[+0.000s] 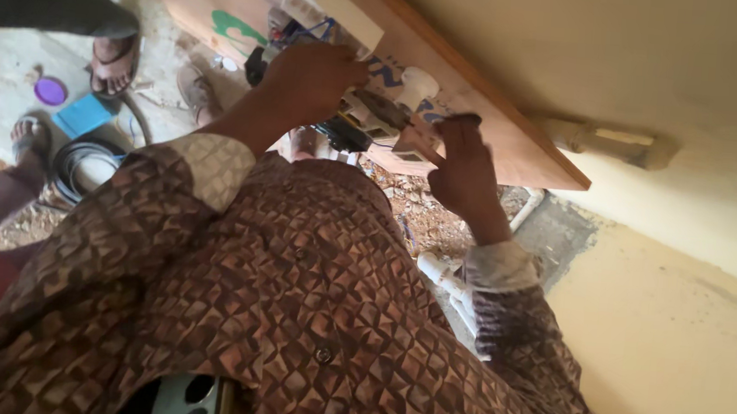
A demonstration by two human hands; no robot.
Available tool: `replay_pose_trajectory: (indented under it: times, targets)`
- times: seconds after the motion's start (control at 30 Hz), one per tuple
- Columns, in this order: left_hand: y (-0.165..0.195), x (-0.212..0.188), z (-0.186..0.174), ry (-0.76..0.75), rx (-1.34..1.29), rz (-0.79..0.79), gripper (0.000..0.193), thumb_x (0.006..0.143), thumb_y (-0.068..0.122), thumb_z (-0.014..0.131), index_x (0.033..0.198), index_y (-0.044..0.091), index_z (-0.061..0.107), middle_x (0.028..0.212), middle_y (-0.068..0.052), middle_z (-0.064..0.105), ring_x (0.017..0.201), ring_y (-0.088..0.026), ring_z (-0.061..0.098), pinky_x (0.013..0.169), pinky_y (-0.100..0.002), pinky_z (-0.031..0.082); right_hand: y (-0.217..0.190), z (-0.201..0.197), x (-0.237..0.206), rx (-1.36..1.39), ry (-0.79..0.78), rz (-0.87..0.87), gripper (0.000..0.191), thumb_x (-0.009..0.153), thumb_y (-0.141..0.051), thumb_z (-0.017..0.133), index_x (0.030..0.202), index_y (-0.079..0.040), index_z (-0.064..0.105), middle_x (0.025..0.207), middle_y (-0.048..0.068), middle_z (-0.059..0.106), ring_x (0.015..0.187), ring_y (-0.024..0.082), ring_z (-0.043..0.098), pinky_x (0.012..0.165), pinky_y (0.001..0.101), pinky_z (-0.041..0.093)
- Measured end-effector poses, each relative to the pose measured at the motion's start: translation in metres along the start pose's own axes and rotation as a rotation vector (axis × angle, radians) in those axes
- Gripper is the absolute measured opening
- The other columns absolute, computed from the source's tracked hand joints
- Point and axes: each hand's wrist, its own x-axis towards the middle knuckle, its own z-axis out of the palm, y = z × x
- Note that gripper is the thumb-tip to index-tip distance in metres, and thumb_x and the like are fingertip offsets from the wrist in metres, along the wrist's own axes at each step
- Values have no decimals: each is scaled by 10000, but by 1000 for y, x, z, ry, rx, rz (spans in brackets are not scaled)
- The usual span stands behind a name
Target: The person holds a white electrical switch module and uses a screwdriver to tighten connections on multiple colored wires. They then place the switch onto a wooden board and continue securing the wiring.
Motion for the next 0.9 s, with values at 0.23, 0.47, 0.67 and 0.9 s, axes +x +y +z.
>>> replay_pose_trajectory:
  times: [0.23, 0.47, 0.67, 0.9]
  targets:
    - [-4, 4, -4, 48, 20, -6, 358, 793, 112, 734, 1145, 181, 726, 1103, -93, 693, 942, -336, 690, 791, -489, 561, -4, 7, 17, 1104, -683, 573, 657, 842, -145, 689, 1455, -27, 486, 1031, 183, 670, 726, 229, 649, 615, 373, 532]
    - [7, -4, -1, 28, -51, 0, 338, 765, 178, 766, 1097, 160, 701, 1030, -80, 678, 961, -335, 689, 720, -500, 550, 3, 17, -12, 327, -110, 71, 719, 672, -39, 752, 1351, -94, 522, 1206, 178, 650, 927, 340, 703, 743, 392, 576]
    - [4, -1, -3, 85, 6, 33, 352, 812, 98, 719, 1154, 180, 724, 1042, -87, 674, 950, -325, 689, 747, -483, 559, 6, 28, -7, 1676, -754, 616, 731, 866, -89, 697, 1538, -31, 415, 1237, 139, 665, 723, 230, 619, 606, 385, 500]
    - [0, -5, 8, 65, -69, 60, 418, 740, 167, 754, 1158, 159, 734, 1093, -121, 688, 999, -346, 680, 775, -494, 548, 14, 27, -20, 564, -504, 306, 838, 766, -101, 812, 1480, -53, 375, 1197, 222, 652, 967, 386, 704, 787, 455, 533]
